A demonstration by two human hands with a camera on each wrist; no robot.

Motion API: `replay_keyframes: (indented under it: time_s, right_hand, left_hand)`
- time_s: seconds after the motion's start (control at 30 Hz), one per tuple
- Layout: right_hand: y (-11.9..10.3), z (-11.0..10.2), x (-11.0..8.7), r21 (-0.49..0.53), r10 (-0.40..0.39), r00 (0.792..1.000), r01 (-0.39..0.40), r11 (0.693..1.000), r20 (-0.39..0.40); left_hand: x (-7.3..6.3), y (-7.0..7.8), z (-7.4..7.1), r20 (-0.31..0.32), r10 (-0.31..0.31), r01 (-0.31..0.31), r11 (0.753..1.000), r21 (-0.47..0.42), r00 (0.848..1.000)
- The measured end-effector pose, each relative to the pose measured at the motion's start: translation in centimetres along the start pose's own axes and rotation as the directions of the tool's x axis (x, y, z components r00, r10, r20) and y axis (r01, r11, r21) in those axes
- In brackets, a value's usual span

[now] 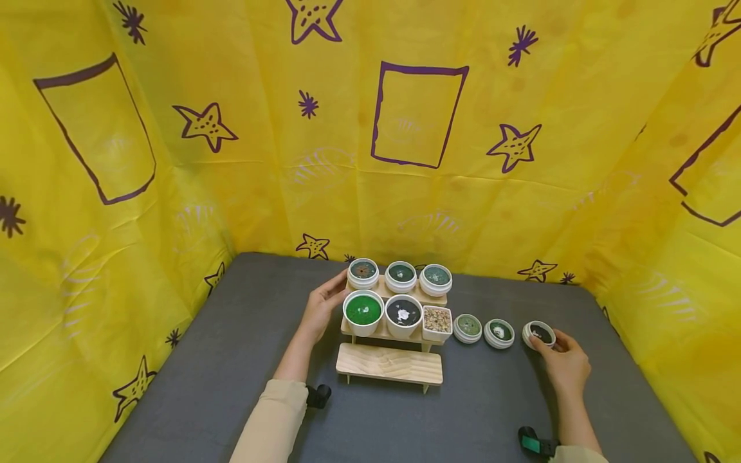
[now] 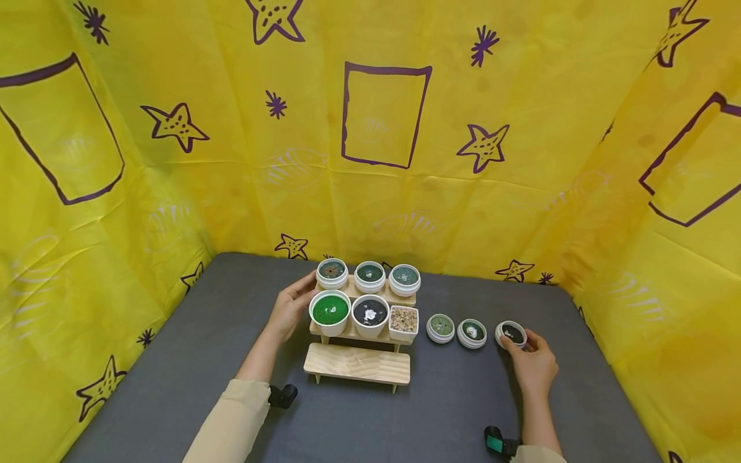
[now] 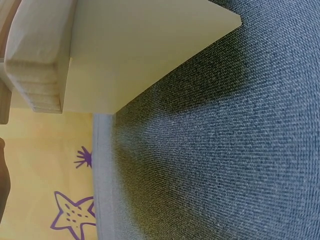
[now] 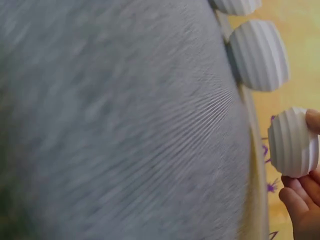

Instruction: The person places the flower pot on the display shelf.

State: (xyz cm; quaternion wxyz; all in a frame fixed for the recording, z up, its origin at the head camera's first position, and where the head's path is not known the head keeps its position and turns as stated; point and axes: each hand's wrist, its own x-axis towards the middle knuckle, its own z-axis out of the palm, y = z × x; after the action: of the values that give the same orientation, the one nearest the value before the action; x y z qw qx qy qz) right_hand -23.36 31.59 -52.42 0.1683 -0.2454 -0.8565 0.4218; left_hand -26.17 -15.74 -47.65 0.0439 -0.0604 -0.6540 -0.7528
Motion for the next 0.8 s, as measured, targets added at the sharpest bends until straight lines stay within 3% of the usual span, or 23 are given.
replay_keyframes:
  time_s: [0.37, 0.6, 0.8]
  right_hand:
    - [-3.2, -0.5, -0.3, 0.128, 0.011, 0.999, -0.006, 0.992, -0.034]
    - [-5.9, -1.1, -1.2, 0.271, 0.004, 0.999, 0.010, 0.962, -0.050]
    - [-7.8, -1.3, -2.0, 0.326, -0.050, 0.997, 0.067, 0.943, -0.058]
  left_hand:
    - [0.0, 0.0, 0.0, -0.007, -0.006, 0.006, 1.000, 0.012, 1.000]
    - [0.1, -0.1, 0.0, -0.011, -0.001, 0.002, 1.000, 0.021, 1.000]
    - [0.1, -0.2, -0.1, -0.003, -0.004, 0.004, 1.000, 0.018, 1.000]
